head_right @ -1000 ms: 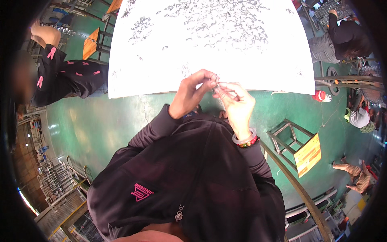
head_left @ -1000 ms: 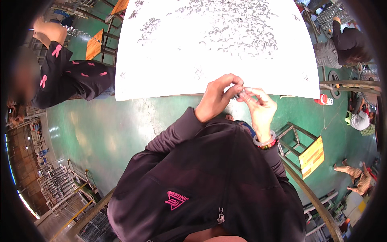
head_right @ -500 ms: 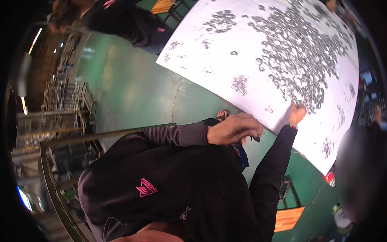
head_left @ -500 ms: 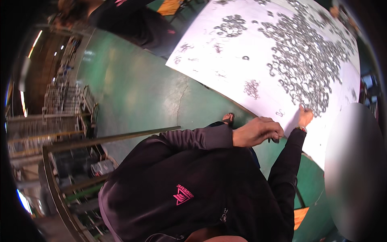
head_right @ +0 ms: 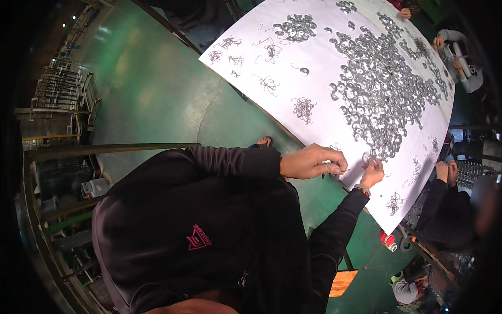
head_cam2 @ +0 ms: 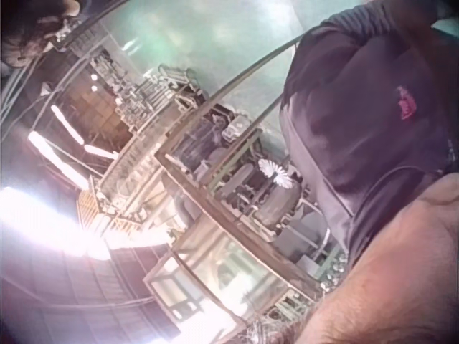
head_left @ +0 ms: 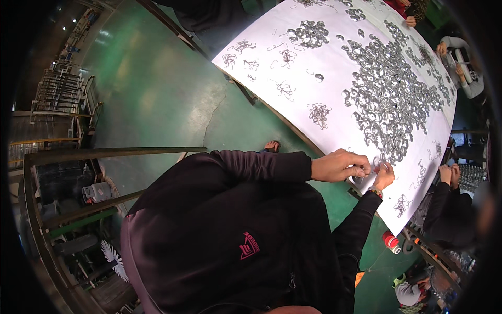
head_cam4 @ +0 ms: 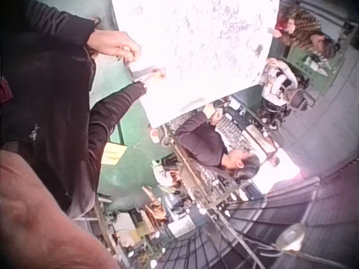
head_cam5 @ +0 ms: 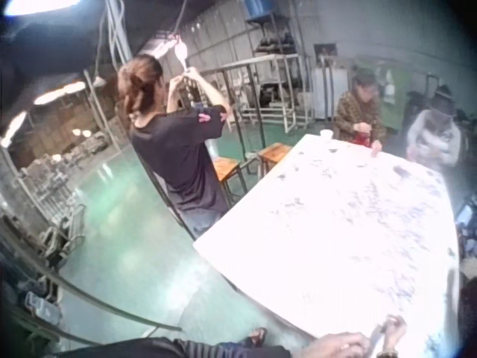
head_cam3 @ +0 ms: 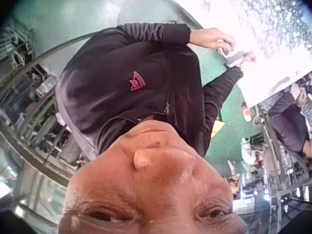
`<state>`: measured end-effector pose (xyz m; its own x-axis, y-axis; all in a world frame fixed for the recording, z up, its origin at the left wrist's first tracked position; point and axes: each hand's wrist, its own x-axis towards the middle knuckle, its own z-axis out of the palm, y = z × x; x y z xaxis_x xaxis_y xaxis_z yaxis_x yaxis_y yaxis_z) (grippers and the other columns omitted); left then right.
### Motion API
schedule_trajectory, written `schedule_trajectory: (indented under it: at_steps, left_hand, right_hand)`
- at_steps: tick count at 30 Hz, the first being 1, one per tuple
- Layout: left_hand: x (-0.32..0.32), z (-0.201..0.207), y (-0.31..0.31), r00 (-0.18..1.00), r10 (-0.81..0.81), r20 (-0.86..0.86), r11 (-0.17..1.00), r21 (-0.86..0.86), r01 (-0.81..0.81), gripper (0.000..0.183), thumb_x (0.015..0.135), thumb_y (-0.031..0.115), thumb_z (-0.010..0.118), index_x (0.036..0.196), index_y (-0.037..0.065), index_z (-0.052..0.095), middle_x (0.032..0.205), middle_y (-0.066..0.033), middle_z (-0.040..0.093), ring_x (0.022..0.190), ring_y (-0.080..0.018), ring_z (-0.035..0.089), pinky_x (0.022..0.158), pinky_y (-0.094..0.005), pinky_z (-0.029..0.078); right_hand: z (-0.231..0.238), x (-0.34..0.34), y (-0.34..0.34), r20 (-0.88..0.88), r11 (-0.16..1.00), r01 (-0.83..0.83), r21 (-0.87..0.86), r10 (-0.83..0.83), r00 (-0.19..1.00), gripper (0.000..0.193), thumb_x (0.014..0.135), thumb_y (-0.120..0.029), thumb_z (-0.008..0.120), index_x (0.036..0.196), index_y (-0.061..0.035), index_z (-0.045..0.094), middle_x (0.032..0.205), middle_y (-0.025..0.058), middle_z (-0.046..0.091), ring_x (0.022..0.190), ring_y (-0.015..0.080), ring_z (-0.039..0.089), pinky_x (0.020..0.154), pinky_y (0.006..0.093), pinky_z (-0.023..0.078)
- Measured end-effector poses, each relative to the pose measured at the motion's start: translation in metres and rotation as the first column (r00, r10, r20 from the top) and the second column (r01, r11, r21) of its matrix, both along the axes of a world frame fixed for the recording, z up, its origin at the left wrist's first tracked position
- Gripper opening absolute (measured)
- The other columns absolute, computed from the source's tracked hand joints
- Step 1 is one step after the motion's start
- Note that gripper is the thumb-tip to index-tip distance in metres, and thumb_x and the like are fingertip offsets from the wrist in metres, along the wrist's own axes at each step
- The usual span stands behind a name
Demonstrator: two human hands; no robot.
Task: The person strings small metal discs onto a chain by hand, then walks through the fabrication floor to place a metal frame into a tank.
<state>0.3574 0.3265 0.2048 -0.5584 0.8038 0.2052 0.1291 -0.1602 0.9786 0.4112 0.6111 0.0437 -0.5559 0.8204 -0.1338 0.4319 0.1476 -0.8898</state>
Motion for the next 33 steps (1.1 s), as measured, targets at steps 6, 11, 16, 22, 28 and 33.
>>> schedule_trajectory:
  at_steps: [6,11,16,22,28,33]
  left_hand:
    - [-0.006,-0.006,-0.002,0.999,0.032,0.031,0.999,0.038,-0.033,0.014,0.087,0.015,0.051,0.093,0.003,0.054,0.084,-0.0072,0.061,0.078,-0.0179,0.059,0.071,-0.0308,0.046]
    - [-0.013,-0.006,-0.007,0.999,0.054,0.004,0.997,0.052,-0.054,0.015,0.087,0.016,0.051,0.093,0.002,0.053,0.086,-0.0096,0.06,0.081,-0.0212,0.06,0.07,-0.033,0.046]
    - [-0.016,-0.002,-0.018,0.977,0.135,-0.167,0.991,0.015,-0.135,0.011,0.086,0.014,0.052,0.091,0.004,0.05,0.084,-0.0103,0.056,0.08,-0.0264,0.056,0.071,-0.036,0.043]
    - [-0.021,-0.009,-0.035,0.963,0.186,-0.194,0.982,0.006,-0.188,0.015,0.084,0.016,0.054,0.091,0.005,0.045,0.084,-0.0099,0.054,0.081,-0.0291,0.052,0.072,-0.0378,0.039]
    - [-0.03,-0.026,-0.063,0.986,0.123,-0.117,0.981,-0.139,-0.139,0.021,0.082,0.019,0.057,0.092,0.006,0.044,0.085,-0.0104,0.053,0.082,-0.0293,0.051,0.071,-0.0379,0.039]
    - [-0.057,-0.04,-0.09,0.958,0.19,-0.213,0.982,0.034,-0.187,0.035,0.078,0.021,0.064,0.105,0.006,0.047,0.099,-0.0123,0.055,0.093,-0.0281,0.053,0.082,-0.0352,0.042]
  right_hand:
    - [0.084,0.014,-0.066,-0.418,0.952,-0.191,-0.24,0.076,0.905,0.034,0.081,0.003,0.054,0.113,0.008,0.047,0.078,0.0088,0.058,0.066,0.0128,0.056,0.061,0.0252,0.05]
    - [0.175,0.024,-0.175,-0.411,0.979,-0.195,-0.056,0.156,0.898,0.032,0.081,0.003,0.056,0.112,0.0058,0.051,0.082,0.0073,0.06,0.07,0.0103,0.055,0.065,0.0215,0.046]
    - [0.185,0.017,-0.186,-0.48,0.979,-0.195,-0.063,0.142,0.866,0.028,0.08,0.004,0.057,0.108,0.0081,0.054,0.08,0.0076,0.06,0.065,0.01,0.054,0.064,0.021,0.045]
    - [0.183,0.009,-0.196,-0.493,0.891,-0.244,-0.384,0.026,0.87,0.026,0.08,0.003,0.056,0.106,0.0092,0.054,0.083,0.0118,0.061,0.066,0.0129,0.057,0.062,0.0222,0.049]
    - [0.175,0.004,-0.212,-0.405,0.826,-0.243,-0.509,0.02,0.914,0.024,0.08,0.005,0.055,0.104,0.0101,0.054,0.089,0.0153,0.06,0.07,0.017,0.06,0.064,0.0242,0.054]
    - [0.167,0.004,-0.237,-0.436,0.9,-0.203,-0.385,0.016,0.9,0.021,0.078,0.008,0.057,0.099,0.01,0.055,0.09,0.0157,0.06,0.072,0.0202,0.061,0.064,0.0278,0.055]
